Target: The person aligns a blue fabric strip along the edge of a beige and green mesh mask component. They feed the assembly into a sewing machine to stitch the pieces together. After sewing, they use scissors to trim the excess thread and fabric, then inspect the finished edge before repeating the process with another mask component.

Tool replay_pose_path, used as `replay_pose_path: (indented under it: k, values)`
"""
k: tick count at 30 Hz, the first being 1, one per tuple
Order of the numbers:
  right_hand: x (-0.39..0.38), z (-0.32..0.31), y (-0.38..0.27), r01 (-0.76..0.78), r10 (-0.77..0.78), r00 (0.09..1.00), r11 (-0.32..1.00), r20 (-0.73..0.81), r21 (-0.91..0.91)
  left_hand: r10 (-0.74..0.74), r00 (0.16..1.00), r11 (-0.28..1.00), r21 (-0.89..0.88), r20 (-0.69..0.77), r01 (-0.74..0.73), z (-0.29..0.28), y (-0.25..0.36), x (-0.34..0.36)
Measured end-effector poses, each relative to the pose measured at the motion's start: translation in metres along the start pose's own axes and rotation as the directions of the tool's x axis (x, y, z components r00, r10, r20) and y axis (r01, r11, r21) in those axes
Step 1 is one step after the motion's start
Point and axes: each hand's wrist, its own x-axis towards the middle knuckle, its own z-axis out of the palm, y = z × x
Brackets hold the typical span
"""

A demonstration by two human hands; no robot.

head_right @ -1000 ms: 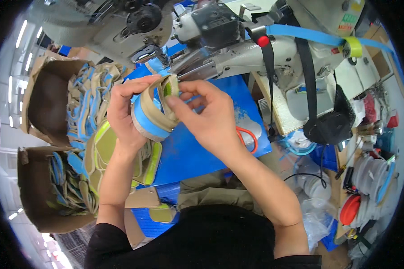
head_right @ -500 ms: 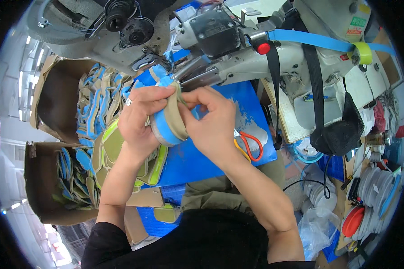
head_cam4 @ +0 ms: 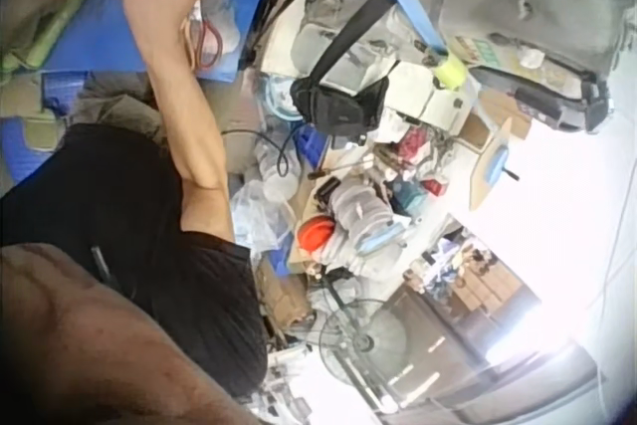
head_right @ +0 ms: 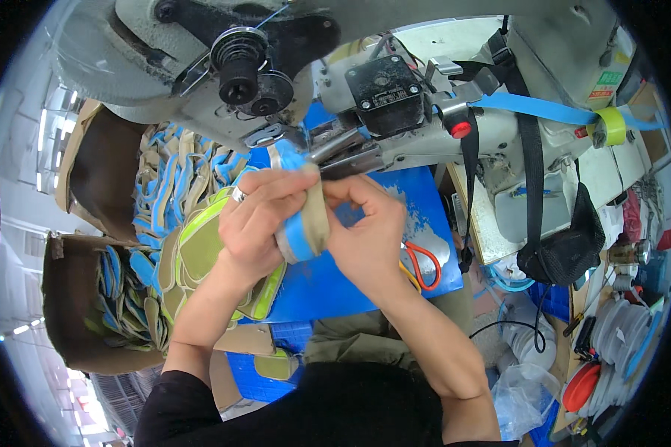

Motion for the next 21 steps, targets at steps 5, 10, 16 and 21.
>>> replay_pose_path:
  k: [5,10,16,21]
  values:
    - [0.004,0.003,-0.013,-0.095,0.096,0.995,0.995,-0.038,0.036,-0.034,0.999,0.999,0.033,0.009,0.033,-0.001,-0.005,-0.003]
    - [0.004,0.005,-0.009,-0.027,0.029,0.997,0.999,-0.078,0.03,-0.747,0.658,0.574,-0.59,-0.093,0.568,-0.001,0.019,-0.03]
    - [0.003,0.004,0.002,0.129,-0.137,0.987,0.987,-0.088,-0.093,-0.817,0.39,-0.002,-0.679,0.424,0.734,0.003,0.015,-0.009]
    - [-0.002,0.003,0.014,0.262,-0.27,0.96,0.96,-0.074,-0.102,-0.773,0.324,-0.174,-0.673,0.546,0.719,-0.004,0.001,-0.006]
